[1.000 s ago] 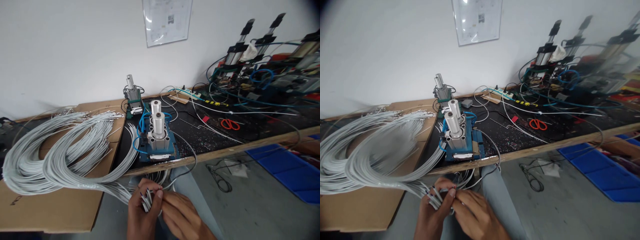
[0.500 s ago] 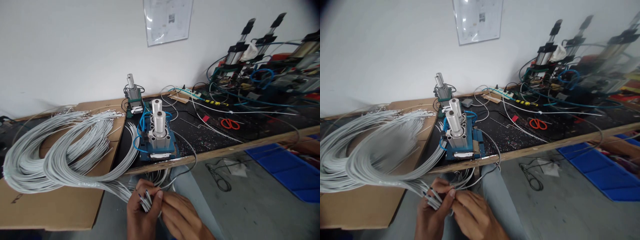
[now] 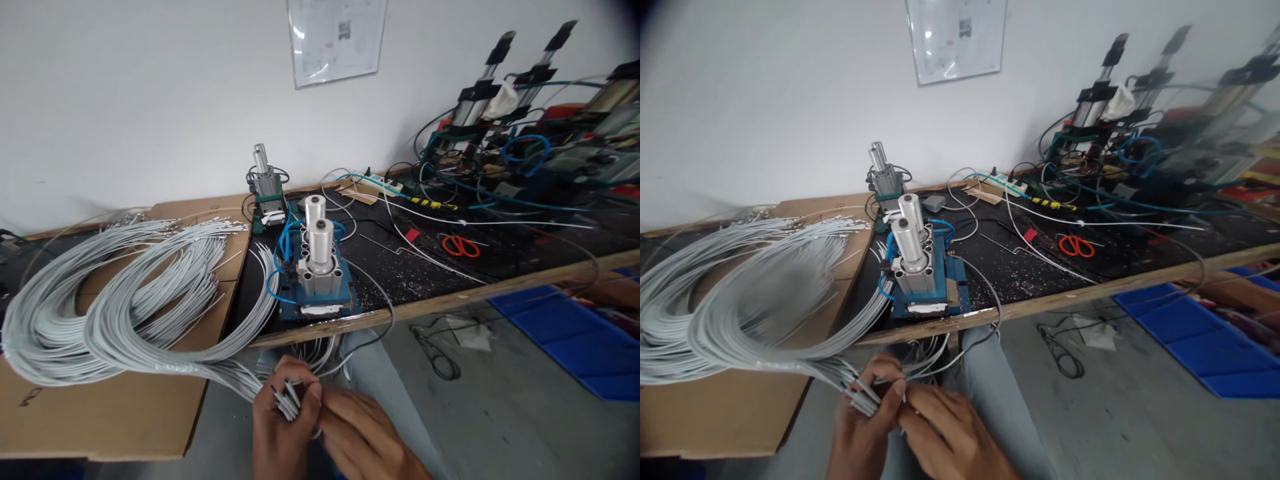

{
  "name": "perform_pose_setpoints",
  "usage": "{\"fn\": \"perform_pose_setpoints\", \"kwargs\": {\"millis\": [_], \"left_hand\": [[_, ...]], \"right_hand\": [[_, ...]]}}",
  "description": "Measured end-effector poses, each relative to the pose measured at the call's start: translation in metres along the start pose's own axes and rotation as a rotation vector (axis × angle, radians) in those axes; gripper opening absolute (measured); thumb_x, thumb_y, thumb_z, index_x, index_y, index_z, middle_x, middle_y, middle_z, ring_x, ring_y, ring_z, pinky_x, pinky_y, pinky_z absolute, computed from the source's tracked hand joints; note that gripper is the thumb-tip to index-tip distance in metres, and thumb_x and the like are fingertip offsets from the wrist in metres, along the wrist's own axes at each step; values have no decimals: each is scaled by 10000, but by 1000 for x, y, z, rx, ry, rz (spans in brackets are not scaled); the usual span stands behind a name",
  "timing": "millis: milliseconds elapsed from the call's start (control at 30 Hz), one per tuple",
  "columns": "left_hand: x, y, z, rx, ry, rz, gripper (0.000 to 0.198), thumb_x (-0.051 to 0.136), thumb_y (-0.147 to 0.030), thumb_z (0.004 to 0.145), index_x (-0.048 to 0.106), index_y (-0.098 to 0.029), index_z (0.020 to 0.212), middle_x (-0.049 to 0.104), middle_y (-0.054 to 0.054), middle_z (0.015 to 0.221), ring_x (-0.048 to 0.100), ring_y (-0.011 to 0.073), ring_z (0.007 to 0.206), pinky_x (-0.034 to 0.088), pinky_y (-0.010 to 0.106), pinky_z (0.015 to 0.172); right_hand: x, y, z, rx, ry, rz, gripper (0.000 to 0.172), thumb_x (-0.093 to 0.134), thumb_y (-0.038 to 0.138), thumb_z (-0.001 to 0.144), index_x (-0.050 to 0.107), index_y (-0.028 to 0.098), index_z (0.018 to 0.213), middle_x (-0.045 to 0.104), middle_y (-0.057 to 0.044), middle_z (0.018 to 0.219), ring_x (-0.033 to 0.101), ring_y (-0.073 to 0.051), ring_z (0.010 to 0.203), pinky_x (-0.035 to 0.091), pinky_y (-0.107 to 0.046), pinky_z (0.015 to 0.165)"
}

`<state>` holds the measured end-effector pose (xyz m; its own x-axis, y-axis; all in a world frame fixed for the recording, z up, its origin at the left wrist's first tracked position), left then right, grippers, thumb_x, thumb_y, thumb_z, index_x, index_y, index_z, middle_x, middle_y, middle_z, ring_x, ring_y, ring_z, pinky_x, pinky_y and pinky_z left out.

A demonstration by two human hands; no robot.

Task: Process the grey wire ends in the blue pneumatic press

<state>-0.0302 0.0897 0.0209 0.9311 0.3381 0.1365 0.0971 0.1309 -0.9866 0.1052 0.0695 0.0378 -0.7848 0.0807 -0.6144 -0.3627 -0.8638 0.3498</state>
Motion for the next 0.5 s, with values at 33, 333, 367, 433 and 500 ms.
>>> {"fn": "perform_pose_setpoints", "kwargs": {"millis": [33,333,367,433,500], "left_hand": [[0,2,-1,-33,-31,-31,278,827,-430,809,706,-213,684,586,-15,698,508,158,631,424,238,607],[-19,21,3,-332,-190,-314,343,897,-446,718,659,-199,708,361,-103,526,251,69,461,245,160,414],[-20,19,5,-327,-189,-318,338,897,-435,722,654,-201,705,369,-100,537,261,68,468,256,155,419],[-19,16,6,-314,-150,-313,332,880,-437,756,653,-198,708,394,-90,556,297,67,481,282,151,438],[-14,15,5,-293,-89,-301,328,845,-442,808,655,-191,716,418,-80,573,318,68,492,284,154,451]], "right_hand": [[1,0,-3,6,-11,-9,372,459,103,1048,597,174,1386,780,-75,1158,736,-182,1100,606,-253,990],[-2,6,-14,77,-38,-22,293,503,90,1014,700,218,1189,811,-52,1088,791,-184,959,652,-240,897],[-6,7,-12,92,-36,-22,310,515,69,1000,694,220,1203,815,-54,1082,794,-185,963,657,-237,892],[-14,9,-6,105,-20,-13,339,520,44,987,682,216,1228,820,-61,1077,797,-183,975,662,-233,890],[-20,11,0,97,3,0,330,496,38,999,686,199,1216,824,-69,1068,797,-176,984,659,-218,888]]}}
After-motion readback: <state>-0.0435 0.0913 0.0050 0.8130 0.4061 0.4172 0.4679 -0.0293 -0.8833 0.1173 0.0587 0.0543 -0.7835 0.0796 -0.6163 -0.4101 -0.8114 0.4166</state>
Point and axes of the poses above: each hand's wrist, its own z-axis towards the middle knuckle, its own x-axis out of the palm, y = z × x, the point moved 8 cm from there along z, towards the middle knuckle
